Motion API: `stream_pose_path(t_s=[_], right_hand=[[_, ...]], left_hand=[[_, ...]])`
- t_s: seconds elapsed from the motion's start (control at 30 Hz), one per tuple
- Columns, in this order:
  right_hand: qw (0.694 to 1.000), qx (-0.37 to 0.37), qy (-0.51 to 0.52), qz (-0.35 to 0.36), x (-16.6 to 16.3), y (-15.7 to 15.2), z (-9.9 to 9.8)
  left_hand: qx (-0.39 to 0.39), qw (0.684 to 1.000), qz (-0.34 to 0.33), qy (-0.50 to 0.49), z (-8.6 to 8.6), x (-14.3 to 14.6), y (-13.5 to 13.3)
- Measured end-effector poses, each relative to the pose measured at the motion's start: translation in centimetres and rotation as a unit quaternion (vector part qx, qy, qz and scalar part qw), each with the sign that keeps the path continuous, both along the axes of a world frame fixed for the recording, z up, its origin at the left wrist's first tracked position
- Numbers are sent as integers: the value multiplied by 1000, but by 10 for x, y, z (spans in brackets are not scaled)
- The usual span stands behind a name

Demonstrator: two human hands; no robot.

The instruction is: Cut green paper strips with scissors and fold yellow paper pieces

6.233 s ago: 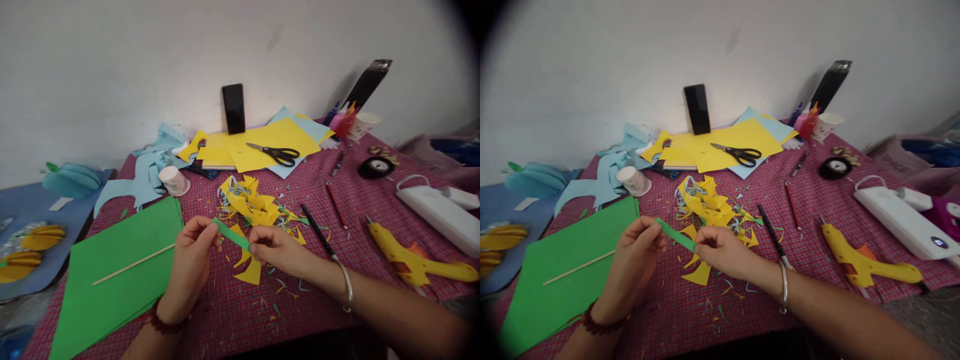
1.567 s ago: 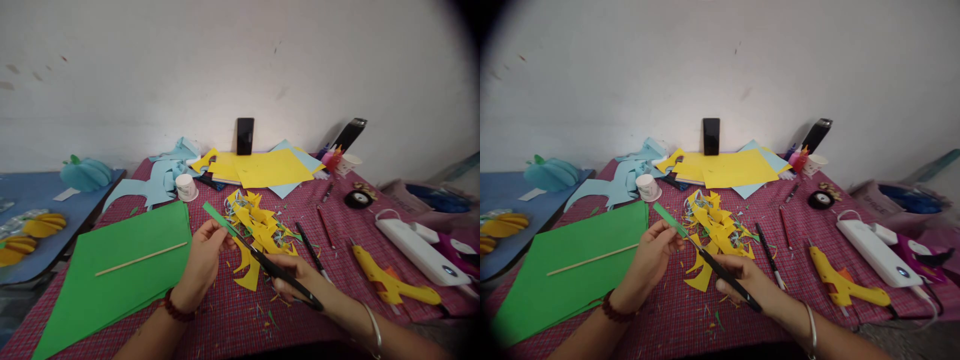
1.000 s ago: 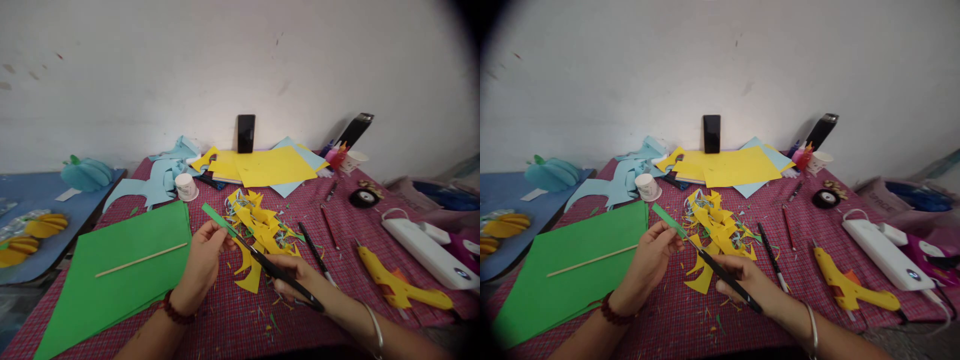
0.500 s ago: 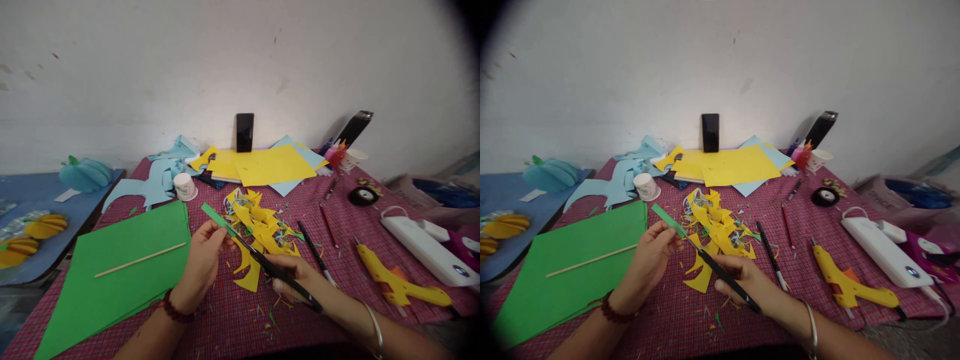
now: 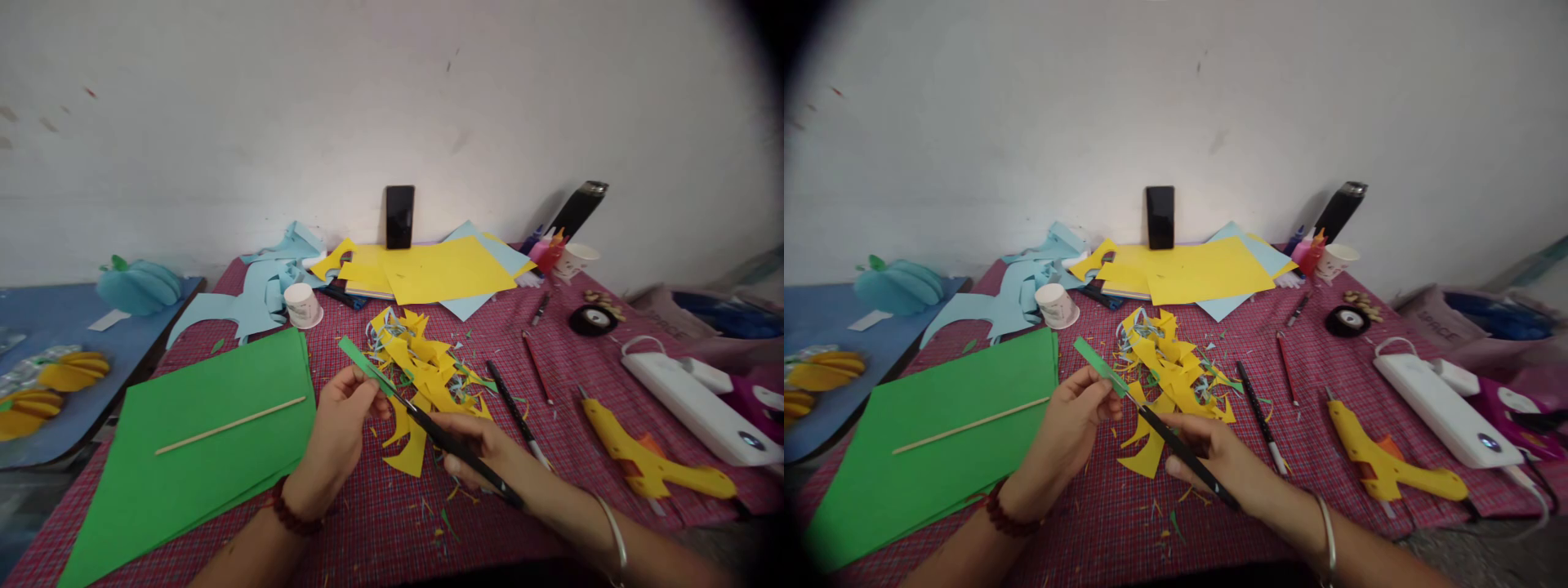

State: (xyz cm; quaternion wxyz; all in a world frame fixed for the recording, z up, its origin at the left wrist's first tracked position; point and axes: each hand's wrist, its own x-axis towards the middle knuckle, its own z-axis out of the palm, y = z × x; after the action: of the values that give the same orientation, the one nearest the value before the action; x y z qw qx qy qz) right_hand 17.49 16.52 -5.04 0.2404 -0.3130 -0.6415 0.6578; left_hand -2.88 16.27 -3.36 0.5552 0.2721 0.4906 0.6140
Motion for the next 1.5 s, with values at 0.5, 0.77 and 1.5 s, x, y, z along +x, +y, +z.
stream_pose_path(t_s=[0.5, 0.77, 1.5], right_hand=[[1000, -24, -6, -16, 2, -6, -9], [999, -46, -11, -22, 2, -7, -10], [999, -16, 2, -29, -3, -8, -9]], left_hand=[[16, 998, 23, -52, 7, -13, 3], [22, 999, 28, -15, 8, -14, 3], [20, 1000, 2, 6, 1, -5, 0]])
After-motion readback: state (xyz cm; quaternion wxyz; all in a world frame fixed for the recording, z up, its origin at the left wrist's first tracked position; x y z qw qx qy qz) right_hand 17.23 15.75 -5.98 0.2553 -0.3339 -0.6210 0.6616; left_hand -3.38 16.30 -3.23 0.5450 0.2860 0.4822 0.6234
